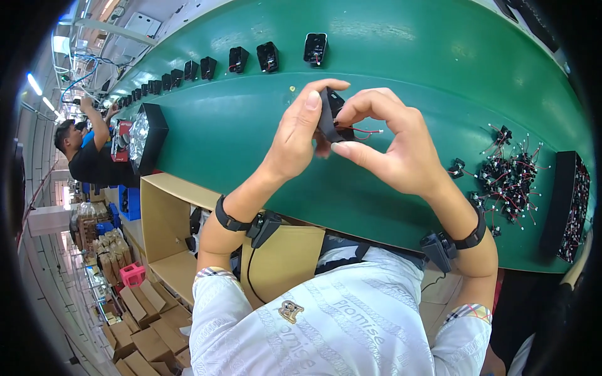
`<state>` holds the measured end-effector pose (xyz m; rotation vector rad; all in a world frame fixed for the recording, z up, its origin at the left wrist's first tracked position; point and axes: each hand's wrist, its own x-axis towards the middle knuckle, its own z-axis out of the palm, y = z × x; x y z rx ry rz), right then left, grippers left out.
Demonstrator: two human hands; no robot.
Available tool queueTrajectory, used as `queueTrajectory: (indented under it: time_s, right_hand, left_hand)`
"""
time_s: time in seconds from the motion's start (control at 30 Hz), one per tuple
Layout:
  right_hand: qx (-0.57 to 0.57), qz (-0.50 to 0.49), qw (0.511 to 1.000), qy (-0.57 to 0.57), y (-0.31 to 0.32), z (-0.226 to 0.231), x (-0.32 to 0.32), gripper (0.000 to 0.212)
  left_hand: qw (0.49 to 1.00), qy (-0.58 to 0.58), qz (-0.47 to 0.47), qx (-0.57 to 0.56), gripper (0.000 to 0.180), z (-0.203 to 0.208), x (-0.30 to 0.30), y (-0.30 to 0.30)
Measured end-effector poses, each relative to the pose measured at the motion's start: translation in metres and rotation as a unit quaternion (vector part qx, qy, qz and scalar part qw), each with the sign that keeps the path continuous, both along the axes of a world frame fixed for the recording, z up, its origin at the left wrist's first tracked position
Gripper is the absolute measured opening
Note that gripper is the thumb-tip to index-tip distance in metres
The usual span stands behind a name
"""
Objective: The person picks up a black plastic housing from a box, retrieves a circuit board with wires from the table, and inserts the board into the housing. They then press a plastic cover onto the housing and place the assembled unit onto the green workbench.
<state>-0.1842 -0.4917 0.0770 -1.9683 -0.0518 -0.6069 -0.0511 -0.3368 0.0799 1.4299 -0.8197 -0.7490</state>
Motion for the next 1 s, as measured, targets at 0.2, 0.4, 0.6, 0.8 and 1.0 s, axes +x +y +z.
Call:
queueTrajectory:
  time_s: [0.2, 0.4, 0.6, 0.8, 1.0]
  right_hand:
    - [0.329, 0.121, 0.929, 0.114, -0.008, 0.000, 0.000, 0.045]
    - [0.365, 0.100, 0.919, 0.110, 0.009, -0.005, 0.007, 0.045]
    - [0.376, 0.106, 0.913, 0.117, 0.006, -0.014, 0.009, 0.040]
    - [-0.250, -0.043, 0.963, -0.091, 0.018, 0.010, 0.056, 0.026]
    - [-0.458, -0.116, 0.879, 0.072, -0.074, -0.044, 0.122, 0.028]
  left_hand:
    - [0.983, -0.184, 0.022, -0.001, 0.045, -0.001, 0.004, 0.001]
    - [0.972, -0.225, 0.055, -0.029, 0.048, -0.013, 0.008, -0.001]
    - [0.947, -0.307, 0.073, 0.064, 0.044, -0.009, 0.020, -0.002]
    - [0.891, -0.408, 0.178, 0.093, 0.042, 0.006, 0.059, 0.021]
    - [0.908, -0.323, 0.260, 0.060, 0.028, 0.055, 0.061, 0.138]
